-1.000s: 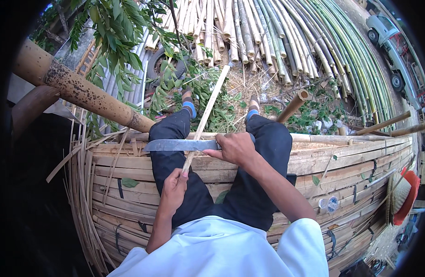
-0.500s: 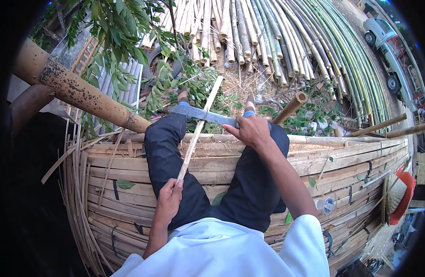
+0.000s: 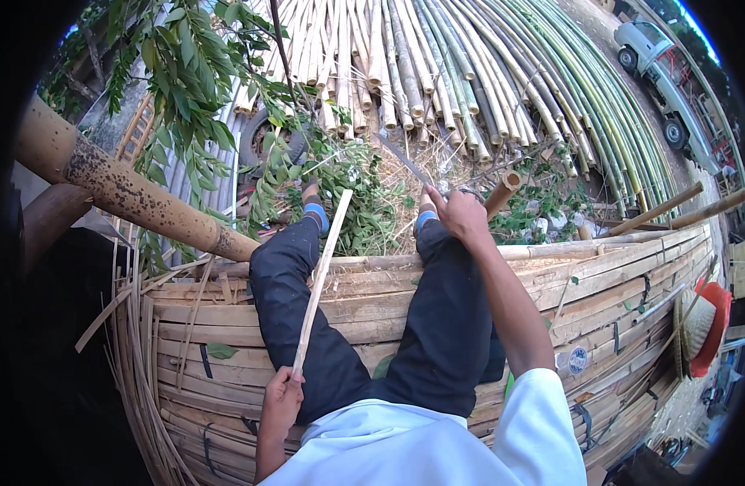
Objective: The person thins a bamboo strip by repeatedly drawing a large knife along its surface while holding it against a wooden structure.
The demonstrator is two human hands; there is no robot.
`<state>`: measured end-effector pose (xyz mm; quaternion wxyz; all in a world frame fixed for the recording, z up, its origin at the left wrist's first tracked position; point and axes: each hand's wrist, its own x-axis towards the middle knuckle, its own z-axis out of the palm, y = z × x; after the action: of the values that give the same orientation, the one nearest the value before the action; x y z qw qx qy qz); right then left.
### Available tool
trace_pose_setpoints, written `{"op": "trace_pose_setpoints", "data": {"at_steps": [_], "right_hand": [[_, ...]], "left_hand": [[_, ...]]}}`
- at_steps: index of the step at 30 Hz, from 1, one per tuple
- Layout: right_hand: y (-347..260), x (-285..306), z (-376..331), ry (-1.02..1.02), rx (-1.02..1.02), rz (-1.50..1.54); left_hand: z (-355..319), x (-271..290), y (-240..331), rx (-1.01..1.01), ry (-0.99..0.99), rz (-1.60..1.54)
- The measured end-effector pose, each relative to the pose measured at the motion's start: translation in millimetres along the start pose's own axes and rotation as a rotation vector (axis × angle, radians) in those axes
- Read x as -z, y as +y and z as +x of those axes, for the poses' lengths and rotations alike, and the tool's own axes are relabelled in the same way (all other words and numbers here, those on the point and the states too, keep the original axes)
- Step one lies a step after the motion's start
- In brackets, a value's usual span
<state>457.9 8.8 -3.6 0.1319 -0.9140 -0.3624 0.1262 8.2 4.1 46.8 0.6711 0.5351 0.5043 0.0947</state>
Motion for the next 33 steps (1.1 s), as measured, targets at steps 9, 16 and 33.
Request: {"op": "trace_pose_setpoints", "data": {"at_steps": [9,16,33], "right_hand": [[-65,-2,-65,-0.105,0.163,0.263],[-99,-23,-132,-0.074,0.479,0.231],[-102,-7,-135,-0.085,0.739,0.03]], "left_hand": [[48,-5,-2,-0.083,0.092,0.017],[52,-18,1,-0.194,0.047,0.249],[39,-25,19,-0.322,0.12,0.393]]}}
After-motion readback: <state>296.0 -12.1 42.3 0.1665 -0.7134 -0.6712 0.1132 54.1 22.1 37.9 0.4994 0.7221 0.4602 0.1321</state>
